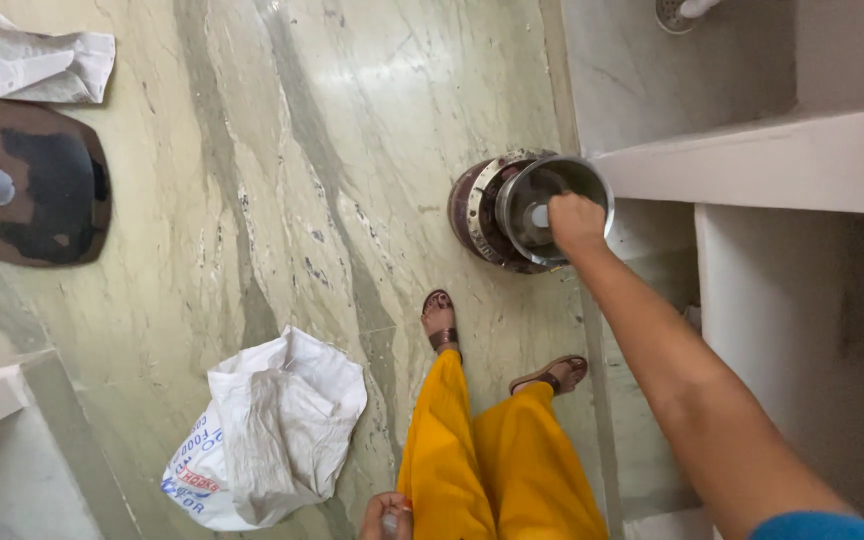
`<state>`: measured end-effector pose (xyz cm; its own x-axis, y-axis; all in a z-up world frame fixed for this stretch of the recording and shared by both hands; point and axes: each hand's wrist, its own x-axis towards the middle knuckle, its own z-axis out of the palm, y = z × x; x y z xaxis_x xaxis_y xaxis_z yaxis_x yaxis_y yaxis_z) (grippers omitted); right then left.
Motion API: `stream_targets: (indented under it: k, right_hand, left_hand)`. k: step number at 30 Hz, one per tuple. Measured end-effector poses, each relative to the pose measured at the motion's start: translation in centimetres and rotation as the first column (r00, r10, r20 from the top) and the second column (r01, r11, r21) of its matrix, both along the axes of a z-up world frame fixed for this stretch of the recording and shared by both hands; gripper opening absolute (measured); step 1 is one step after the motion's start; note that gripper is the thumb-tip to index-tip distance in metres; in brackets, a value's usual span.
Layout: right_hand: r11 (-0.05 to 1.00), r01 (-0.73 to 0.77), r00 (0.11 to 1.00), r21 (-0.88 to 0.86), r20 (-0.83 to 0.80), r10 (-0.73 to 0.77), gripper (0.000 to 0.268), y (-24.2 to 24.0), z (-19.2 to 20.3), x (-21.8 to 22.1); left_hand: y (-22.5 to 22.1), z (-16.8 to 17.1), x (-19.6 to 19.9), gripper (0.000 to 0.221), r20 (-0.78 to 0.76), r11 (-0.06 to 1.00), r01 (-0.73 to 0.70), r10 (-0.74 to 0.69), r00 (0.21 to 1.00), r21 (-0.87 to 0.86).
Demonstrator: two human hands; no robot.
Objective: Cleaning a production area by scraping residue off plates and stirring/cleaning a metal pot.
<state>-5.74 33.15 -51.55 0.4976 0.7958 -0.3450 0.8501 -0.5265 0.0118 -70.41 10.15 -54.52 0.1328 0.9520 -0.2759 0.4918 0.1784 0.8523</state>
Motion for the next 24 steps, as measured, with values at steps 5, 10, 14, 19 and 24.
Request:
stream_targets:
  k: [5, 10, 14, 19, 24]
  right_hand:
    - [0.998, 0.04, 0.999, -0.045, 0.038, -0.038, 0.013, 0.7, 1.2, 0.8]
    - [0.958, 0.071, 0.982, 0.279, 0.15, -0.116, 0.013, 0.1, 12.5, -0.9]
    - [0.879, 0.151, 0.98, 0.452, 0.05, -0.194, 0.014, -3.9, 22.0, -3.8]
    - [0.922, 0.382, 0.808, 0.063, -0.507, -0.3, 0.022, -9.2, 27.9, -11.4]
    - [0.966, 0.143, 0.532, 0.217, -0.84, 0.11, 0.042, -10.8, 31.6, -18.7]
  left_hand:
    - [2.3, 5.1, 2.0, 0.012, -0.13, 0.967, 0.041, -0.076, 0.989, -0.252]
    - [8.0, 12.5, 7.4, 0.012, -0.252, 0.868, -0.041, -0.098, 0.963, -0.495]
    - [11.2, 17.3, 12.6, 0.019, -0.335, 0.9, -0.057, -0.102, 0.937, -0.433]
    - [11.8, 17.1, 16.9, 0.037, 0.184, 0.657, -0.01, 0.226, 0.956, -0.754]
    - [14.5, 25.1, 26.3, 0.04, 0.383, 0.57, 0.146, 0.321, 0.866, -0.809]
